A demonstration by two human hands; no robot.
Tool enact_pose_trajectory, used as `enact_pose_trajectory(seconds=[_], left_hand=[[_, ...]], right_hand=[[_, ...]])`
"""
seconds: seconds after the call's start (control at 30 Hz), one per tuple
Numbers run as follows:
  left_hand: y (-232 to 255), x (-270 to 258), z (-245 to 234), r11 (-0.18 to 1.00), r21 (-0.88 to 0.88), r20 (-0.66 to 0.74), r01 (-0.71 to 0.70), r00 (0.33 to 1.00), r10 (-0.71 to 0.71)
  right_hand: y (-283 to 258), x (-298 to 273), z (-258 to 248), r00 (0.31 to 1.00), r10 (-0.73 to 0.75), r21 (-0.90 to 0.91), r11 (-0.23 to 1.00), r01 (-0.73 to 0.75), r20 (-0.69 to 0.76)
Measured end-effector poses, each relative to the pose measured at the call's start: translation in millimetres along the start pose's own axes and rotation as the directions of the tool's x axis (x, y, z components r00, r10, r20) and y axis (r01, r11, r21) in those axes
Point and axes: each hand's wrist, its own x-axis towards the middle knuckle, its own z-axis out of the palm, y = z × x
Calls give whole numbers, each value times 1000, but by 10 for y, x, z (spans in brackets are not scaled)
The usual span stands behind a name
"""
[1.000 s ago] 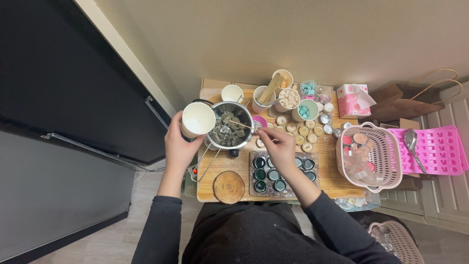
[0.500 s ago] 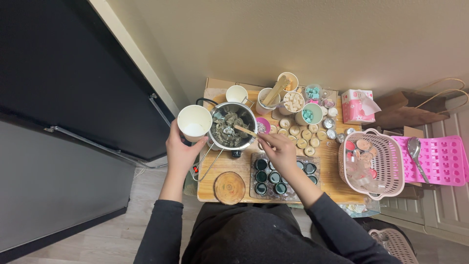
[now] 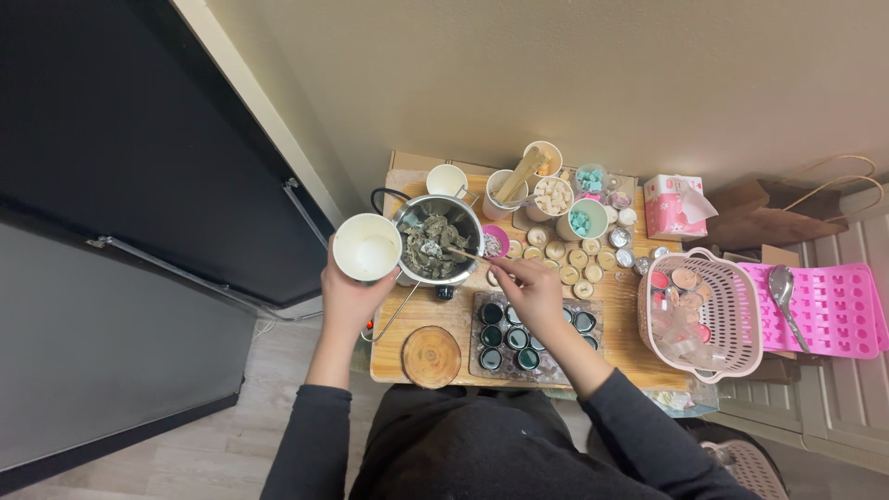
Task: The worker prepares and arranges components for making small decorative candles, including wiping containers and sorting decorative wax segments.
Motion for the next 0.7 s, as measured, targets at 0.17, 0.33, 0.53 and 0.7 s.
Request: enact_pose_trajectory(seconds=[0.17, 0.33, 0.53, 0.7], left_hand=[[322, -138, 93, 998, 46, -22, -30, 999, 31], [411, -342, 344, 996, 51, -50, -73, 996, 75], [564, -672, 845, 996, 2, -59, -86, 995, 86], [626, -1056, 1498, 991, 102, 155, -84, 986, 67]], right_hand=[[65, -100, -244, 994, 108, 130, 986, -104, -24], [416, -235, -331, 981, 159, 136, 975, -174, 114], [686, -393, -524, 890, 242, 107, 947, -303, 386], [1044, -654, -991, 887, 373, 372, 810, -454, 272]])
